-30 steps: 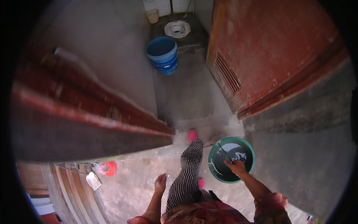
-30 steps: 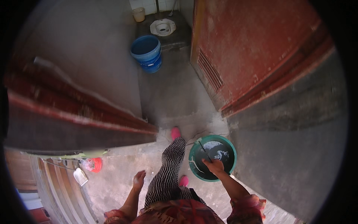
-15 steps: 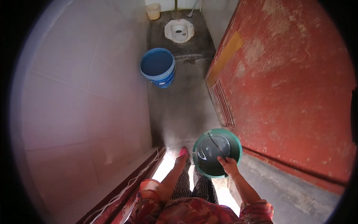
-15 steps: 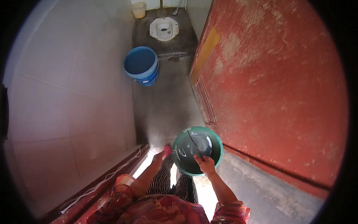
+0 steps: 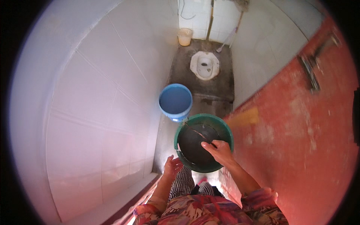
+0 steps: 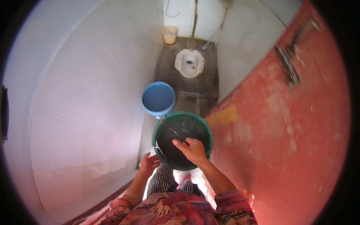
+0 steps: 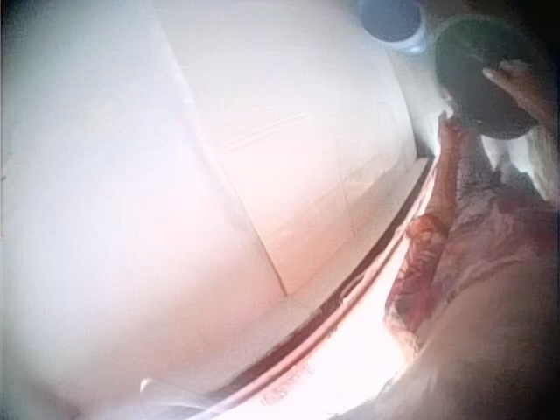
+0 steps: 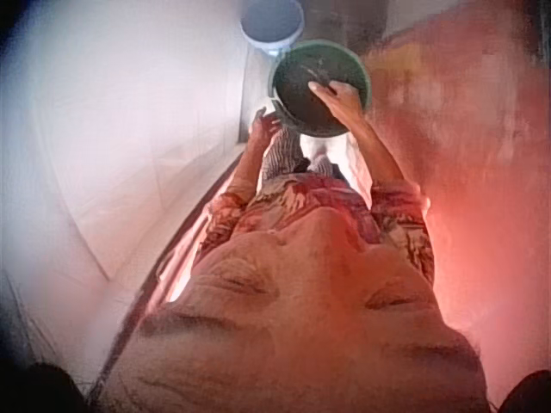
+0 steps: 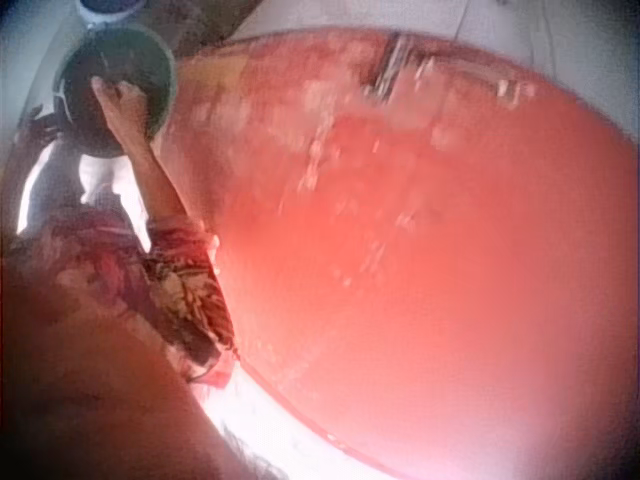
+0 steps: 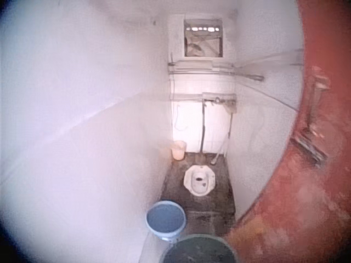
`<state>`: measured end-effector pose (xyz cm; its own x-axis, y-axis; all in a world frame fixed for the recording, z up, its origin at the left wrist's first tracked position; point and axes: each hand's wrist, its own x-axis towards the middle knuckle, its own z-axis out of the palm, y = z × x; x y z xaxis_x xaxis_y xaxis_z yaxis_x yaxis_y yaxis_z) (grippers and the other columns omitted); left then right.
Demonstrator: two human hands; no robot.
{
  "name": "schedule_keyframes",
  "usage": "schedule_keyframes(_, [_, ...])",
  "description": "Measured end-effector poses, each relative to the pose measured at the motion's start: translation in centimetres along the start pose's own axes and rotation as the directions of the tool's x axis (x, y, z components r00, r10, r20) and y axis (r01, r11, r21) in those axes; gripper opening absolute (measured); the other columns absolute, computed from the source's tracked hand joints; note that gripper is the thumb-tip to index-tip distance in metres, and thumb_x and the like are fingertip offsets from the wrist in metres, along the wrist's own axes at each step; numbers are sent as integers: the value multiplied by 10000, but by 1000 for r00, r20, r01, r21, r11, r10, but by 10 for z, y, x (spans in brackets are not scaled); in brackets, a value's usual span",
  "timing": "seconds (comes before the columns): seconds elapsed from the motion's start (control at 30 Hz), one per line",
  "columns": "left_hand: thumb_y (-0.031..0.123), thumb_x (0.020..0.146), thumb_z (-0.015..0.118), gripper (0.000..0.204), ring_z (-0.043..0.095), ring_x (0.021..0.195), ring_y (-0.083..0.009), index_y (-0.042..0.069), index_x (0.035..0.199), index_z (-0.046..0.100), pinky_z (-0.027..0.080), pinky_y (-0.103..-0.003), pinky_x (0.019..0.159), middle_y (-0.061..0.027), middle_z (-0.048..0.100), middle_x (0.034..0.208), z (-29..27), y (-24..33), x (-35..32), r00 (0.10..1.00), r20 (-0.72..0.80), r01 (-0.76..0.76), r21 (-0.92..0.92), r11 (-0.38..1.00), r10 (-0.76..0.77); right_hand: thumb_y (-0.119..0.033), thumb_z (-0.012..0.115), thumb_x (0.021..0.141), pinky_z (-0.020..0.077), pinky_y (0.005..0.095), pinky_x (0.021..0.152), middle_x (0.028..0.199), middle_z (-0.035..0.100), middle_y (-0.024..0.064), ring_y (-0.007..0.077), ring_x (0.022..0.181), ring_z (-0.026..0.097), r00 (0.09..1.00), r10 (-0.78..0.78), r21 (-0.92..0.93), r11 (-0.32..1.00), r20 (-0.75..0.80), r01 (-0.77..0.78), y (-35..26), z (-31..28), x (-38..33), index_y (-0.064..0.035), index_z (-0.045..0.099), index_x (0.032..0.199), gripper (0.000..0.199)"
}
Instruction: The person washes clothes by hand in a basin, rinses them, and places them into a washing machine. They then retrieve a power strip, plug it into a wall socket, and connect the washing machine to the power strip.
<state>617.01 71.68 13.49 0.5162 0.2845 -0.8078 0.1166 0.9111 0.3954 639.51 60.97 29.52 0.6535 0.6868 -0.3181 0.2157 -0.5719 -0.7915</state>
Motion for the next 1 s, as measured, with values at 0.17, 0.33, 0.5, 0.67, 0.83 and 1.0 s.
schedule_keyframes(0.17, [466,851,396,592,592,948,-285,-35,1113,572,440,-385,884,-171,638,1035,79,103,56,999,41,0,-149,989,6,-497,678,762,404,365,512,534,501,147,268,491,492,991,-51,-58,997,-127,44,-39,-28,115,10,514,564,568])
schedule_keyframes(0.33, [514,799,432,575,598,862,-262,13,1022,604,461,-357,824,-128,651,974,137,180,154,993,28,119,-60,991,-118,-400,685,803,328,354,466,502,341,127,182,474,329,954,-135,-191,978,-266,85,-69,-56,237,34,476,578,531])
schedule_keyframes(0.5, [521,788,418,524,560,760,-218,55,924,615,441,-325,726,-84,636,853,196,242,248,990,85,121,-92,988,-113,-439,663,800,360,403,475,526,441,188,309,477,428,945,-135,-311,950,-298,38,-76,-84,353,24,489,572,544])
schedule_keyframes(0.67, [504,774,479,381,531,748,-174,142,853,571,417,-332,732,-24,586,786,257,276,360,992,-88,84,-80,993,-91,-458,632,812,410,440,487,539,516,196,372,531,555,952,-142,-324,945,-270,49,-36,-104,484,-10,519,565,523])
schedule_keyframes(0.83, [411,830,447,318,535,846,-235,119,937,512,434,-411,767,-76,582,937,310,285,461,970,-237,23,-157,987,-60,-461,604,830,456,421,519,562,552,185,364,576,592,985,-110,-332,941,-130,62,25,-107,598,-24,550,609,493])
schedule_keyframes(1.0, [402,803,455,283,515,842,-228,134,872,518,439,-392,716,-55,544,877,342,313,543,961,-248,72,-219,973,-127,-458,580,847,481,416,552,616,596,177,354,626,616,998,-69,-309,949,0,66,75,-101,710,-17,590,684,470])
